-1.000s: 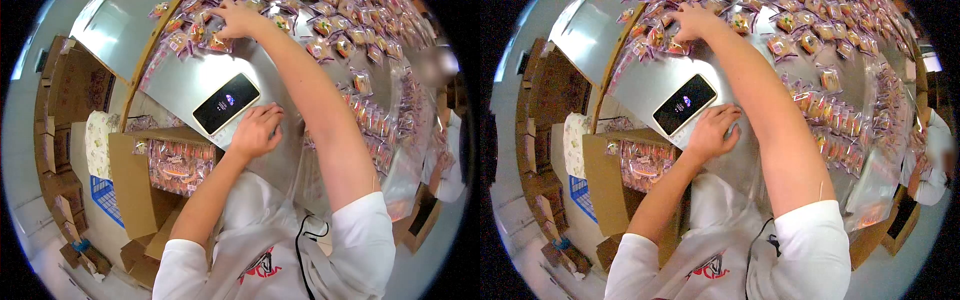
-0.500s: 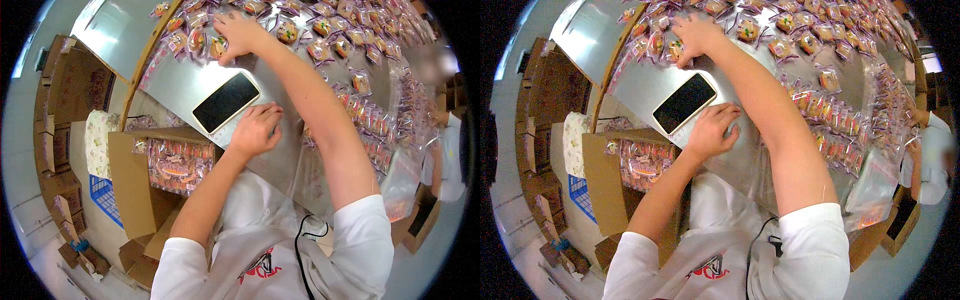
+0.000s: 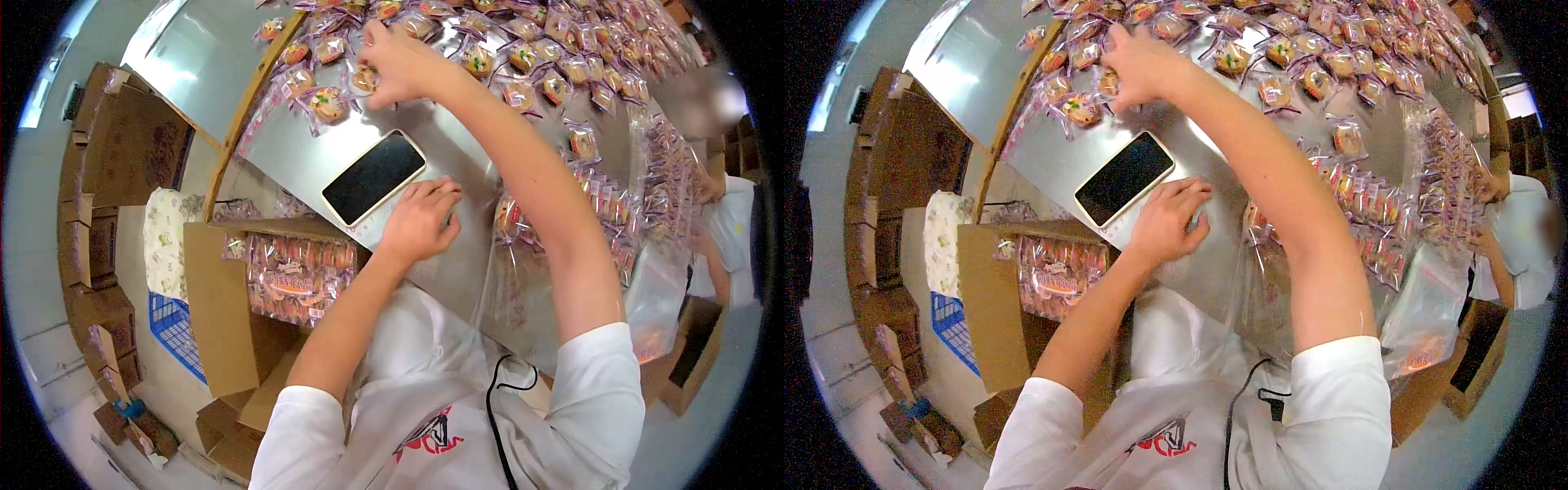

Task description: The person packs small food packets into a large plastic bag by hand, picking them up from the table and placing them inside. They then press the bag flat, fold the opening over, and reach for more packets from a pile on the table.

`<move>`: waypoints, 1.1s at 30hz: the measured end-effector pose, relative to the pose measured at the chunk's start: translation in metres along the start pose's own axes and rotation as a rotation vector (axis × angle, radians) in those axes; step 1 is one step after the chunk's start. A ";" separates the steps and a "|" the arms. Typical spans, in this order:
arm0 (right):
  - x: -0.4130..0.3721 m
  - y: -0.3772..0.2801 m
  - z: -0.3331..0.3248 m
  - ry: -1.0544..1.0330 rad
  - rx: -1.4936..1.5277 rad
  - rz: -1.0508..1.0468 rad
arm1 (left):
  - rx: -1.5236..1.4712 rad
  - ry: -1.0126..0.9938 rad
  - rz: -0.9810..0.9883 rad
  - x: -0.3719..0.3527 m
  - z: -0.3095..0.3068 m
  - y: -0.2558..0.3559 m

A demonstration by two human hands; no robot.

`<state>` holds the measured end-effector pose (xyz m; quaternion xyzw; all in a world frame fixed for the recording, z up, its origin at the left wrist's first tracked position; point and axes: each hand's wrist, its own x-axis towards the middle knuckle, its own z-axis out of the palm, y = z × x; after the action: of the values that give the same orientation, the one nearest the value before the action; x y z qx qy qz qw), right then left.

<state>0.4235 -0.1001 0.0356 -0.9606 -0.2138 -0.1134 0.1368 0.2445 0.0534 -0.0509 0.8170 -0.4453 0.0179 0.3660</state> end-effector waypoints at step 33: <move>-0.015 -0.030 0.005 -0.145 -0.008 -0.064 | 0.016 0.026 -0.009 0.000 0.002 0.003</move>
<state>0.3977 -0.0781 0.0334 -0.9595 -0.2532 -0.0486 0.1133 0.2411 0.0509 -0.0509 0.8215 -0.4367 0.0307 0.3654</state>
